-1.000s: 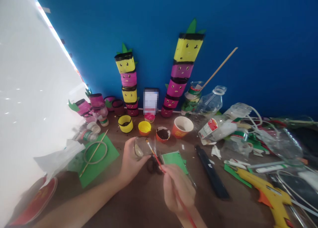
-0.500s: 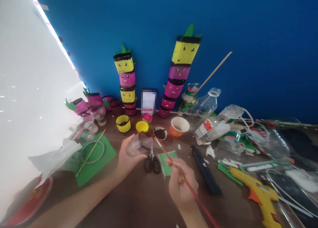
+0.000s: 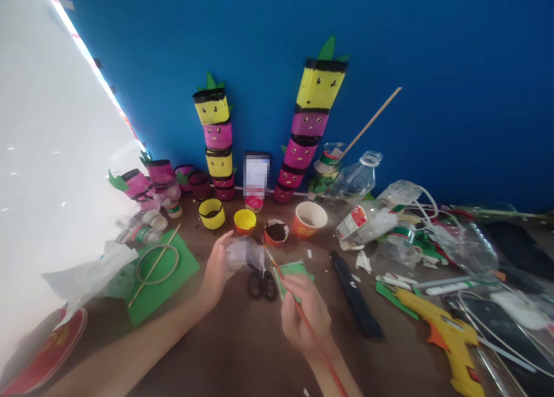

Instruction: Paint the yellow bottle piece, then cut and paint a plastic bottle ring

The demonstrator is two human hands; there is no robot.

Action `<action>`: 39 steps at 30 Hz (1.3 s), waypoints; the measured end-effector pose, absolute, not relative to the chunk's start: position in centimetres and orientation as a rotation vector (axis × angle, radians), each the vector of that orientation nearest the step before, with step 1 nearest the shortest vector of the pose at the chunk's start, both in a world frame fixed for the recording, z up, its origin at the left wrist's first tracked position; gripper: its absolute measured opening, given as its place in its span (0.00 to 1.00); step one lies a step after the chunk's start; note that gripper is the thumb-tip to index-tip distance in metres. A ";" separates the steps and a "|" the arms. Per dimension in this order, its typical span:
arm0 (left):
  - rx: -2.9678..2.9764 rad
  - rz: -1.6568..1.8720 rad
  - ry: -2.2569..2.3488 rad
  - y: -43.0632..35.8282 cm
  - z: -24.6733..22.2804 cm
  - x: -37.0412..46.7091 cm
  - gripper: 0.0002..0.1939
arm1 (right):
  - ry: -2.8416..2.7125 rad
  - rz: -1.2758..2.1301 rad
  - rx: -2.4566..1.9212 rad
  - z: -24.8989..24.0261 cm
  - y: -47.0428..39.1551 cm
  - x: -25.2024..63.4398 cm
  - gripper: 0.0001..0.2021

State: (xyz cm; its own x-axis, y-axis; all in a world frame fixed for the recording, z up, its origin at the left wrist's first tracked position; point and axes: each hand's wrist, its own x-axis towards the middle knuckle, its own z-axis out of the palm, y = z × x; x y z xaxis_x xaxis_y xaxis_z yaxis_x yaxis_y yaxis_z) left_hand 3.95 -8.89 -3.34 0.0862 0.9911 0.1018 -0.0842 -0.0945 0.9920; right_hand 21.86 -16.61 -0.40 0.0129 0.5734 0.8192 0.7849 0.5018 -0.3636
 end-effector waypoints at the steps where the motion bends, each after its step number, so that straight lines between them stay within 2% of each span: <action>1: 1.258 1.248 1.072 -8.9 -3.2 4.0 0.26 | -1.688 -0.252 -1.169 -0.6 -16.6 21.9 0.10; 11: 1.432 1.244 1.137 -9.2 -2.7 3.8 0.20 | -1.892 -0.352 -1.142 -0.4 -16.3 21.5 0.11; 39: 1.477 1.239 1.134 -9.3 -3.0 3.8 0.19 | -1.840 -0.408 -1.133 -0.2 -16.8 21.1 0.11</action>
